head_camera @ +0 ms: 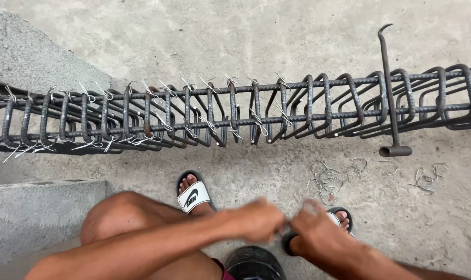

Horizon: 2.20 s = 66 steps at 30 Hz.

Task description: Tying steel rebar intersections using wire and a manual hook tool

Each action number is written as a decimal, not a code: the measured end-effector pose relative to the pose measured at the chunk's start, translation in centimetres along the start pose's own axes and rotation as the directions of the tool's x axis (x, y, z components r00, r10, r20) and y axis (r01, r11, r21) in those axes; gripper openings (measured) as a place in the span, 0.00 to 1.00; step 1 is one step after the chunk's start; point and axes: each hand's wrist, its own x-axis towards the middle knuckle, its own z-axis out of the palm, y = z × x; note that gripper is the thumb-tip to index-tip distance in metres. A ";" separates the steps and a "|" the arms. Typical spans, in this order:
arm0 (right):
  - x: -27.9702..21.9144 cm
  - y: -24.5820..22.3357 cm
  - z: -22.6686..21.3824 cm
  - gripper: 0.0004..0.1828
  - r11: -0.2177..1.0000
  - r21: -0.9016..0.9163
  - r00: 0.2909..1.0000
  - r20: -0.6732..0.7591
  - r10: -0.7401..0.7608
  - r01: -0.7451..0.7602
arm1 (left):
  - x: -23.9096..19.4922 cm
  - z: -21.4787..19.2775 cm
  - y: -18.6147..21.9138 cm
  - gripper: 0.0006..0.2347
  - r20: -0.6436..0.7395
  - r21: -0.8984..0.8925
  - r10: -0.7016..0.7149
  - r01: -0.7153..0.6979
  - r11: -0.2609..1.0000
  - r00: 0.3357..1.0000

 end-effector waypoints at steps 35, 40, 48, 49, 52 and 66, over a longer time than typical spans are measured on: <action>-2.6 9.5 -14.8 0.25 0.350 0.105 0.289 -0.374 0.881 -0.931 | -2.4 -14.3 5.2 0.12 -0.750 -0.387 -0.264 -0.078 0.919 0.607; -3.2 13.8 -13.2 0.29 0.282 0.134 0.265 -0.134 0.955 -0.950 | 1.8 -9.6 4.6 0.14 -0.505 -0.550 -0.338 0.005 0.835 0.794; -0.6 10.5 -16.6 0.33 0.369 0.560 0.260 -0.266 0.928 -0.742 | 7.6 -6.8 2.1 0.11 -0.750 -0.176 -0.111 -0.036 0.984 0.653; -0.2 10.5 -16.6 0.33 0.373 0.556 0.263 -0.270 0.926 -0.743 | 8.1 -7.0 1.8 0.11 -0.754 -0.177 -0.110 -0.038 0.984 0.648; 0.1 10.4 -15.9 0.37 0.382 0.647 0.271 -0.269 0.924 -0.659 | 9.1 -7.0 1.5 0.08 -0.829 -0.131 -0.034 -0.136 0.982 0.558; 2.1 12.7 -14.4 0.31 0.379 0.862 0.601 -0.114 0.791 -0.337 | 9.5 -7.3 0.2 0.08 -0.779 -0.147 -0.023 -0.147 0.978 0.627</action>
